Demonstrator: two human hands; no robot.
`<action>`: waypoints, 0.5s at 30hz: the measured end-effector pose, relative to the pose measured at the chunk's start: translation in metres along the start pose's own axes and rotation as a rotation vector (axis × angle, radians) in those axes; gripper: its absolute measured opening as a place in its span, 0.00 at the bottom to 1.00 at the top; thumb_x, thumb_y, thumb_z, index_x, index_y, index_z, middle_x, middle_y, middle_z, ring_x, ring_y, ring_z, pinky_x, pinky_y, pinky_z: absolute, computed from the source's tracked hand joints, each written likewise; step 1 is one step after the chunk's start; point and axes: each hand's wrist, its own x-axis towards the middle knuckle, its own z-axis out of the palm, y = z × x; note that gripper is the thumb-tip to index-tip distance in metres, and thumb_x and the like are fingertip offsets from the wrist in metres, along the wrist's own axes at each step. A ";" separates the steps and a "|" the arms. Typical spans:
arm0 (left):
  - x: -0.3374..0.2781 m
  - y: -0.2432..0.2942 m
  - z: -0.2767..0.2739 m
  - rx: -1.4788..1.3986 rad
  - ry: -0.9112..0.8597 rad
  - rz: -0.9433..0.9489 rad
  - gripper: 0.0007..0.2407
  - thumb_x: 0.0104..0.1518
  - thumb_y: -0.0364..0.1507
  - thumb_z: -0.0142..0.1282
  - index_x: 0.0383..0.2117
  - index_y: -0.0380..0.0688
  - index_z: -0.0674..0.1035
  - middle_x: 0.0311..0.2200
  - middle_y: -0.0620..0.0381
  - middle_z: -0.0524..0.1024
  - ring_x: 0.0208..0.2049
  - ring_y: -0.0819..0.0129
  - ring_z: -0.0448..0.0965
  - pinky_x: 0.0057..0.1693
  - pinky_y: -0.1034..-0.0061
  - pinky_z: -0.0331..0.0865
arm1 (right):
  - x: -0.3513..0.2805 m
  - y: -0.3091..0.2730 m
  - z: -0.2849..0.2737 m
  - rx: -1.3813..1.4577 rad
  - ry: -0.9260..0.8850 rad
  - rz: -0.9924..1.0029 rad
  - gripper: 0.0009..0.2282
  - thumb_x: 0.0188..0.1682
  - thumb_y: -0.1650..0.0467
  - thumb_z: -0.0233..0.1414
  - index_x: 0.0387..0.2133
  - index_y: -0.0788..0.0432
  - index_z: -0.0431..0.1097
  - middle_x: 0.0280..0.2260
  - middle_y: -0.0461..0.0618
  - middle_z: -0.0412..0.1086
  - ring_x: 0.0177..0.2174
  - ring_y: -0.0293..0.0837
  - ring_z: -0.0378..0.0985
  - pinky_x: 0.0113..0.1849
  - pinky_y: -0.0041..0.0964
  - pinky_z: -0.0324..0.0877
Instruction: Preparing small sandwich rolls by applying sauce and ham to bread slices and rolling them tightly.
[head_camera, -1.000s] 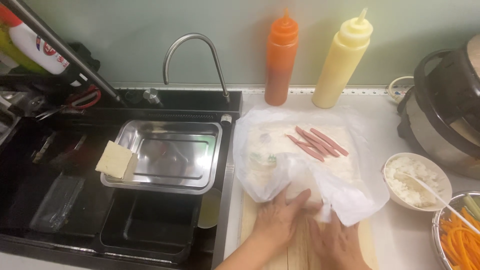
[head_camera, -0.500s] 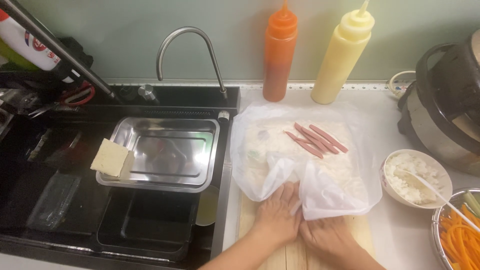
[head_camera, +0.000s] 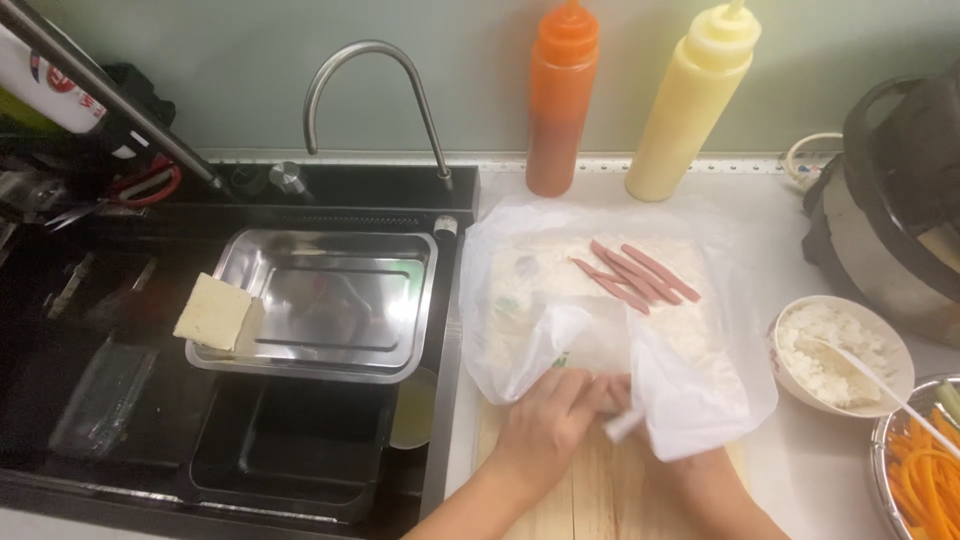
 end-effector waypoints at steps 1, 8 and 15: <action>0.000 -0.001 -0.001 -0.001 -0.002 -0.003 0.19 0.54 0.19 0.51 0.54 0.41 0.73 0.46 0.54 0.73 0.49 0.54 0.74 0.54 0.63 0.72 | -0.001 0.001 -0.001 0.002 -0.003 0.001 0.21 0.42 0.73 0.51 0.52 0.59 0.66 0.46 0.60 0.71 0.49 0.60 0.71 0.50 0.54 0.63; 0.007 -0.011 -0.001 -0.014 -0.050 -0.021 0.16 0.55 0.20 0.53 0.51 0.45 0.78 0.36 0.55 0.71 0.38 0.59 0.79 0.42 0.66 0.74 | -0.002 0.006 -0.009 0.027 0.121 -0.077 0.22 0.38 0.77 0.53 0.50 0.54 0.70 0.45 0.55 0.72 0.48 0.57 0.74 0.49 0.51 0.67; 0.022 0.008 -0.011 0.047 0.110 0.027 0.13 0.50 0.23 0.54 0.43 0.36 0.76 0.43 0.50 0.73 0.46 0.54 0.75 0.48 0.65 0.72 | 0.011 -0.012 -0.027 -0.015 0.026 0.000 0.27 0.32 0.77 0.54 0.51 0.55 0.70 0.45 0.58 0.71 0.47 0.58 0.74 0.44 0.48 0.68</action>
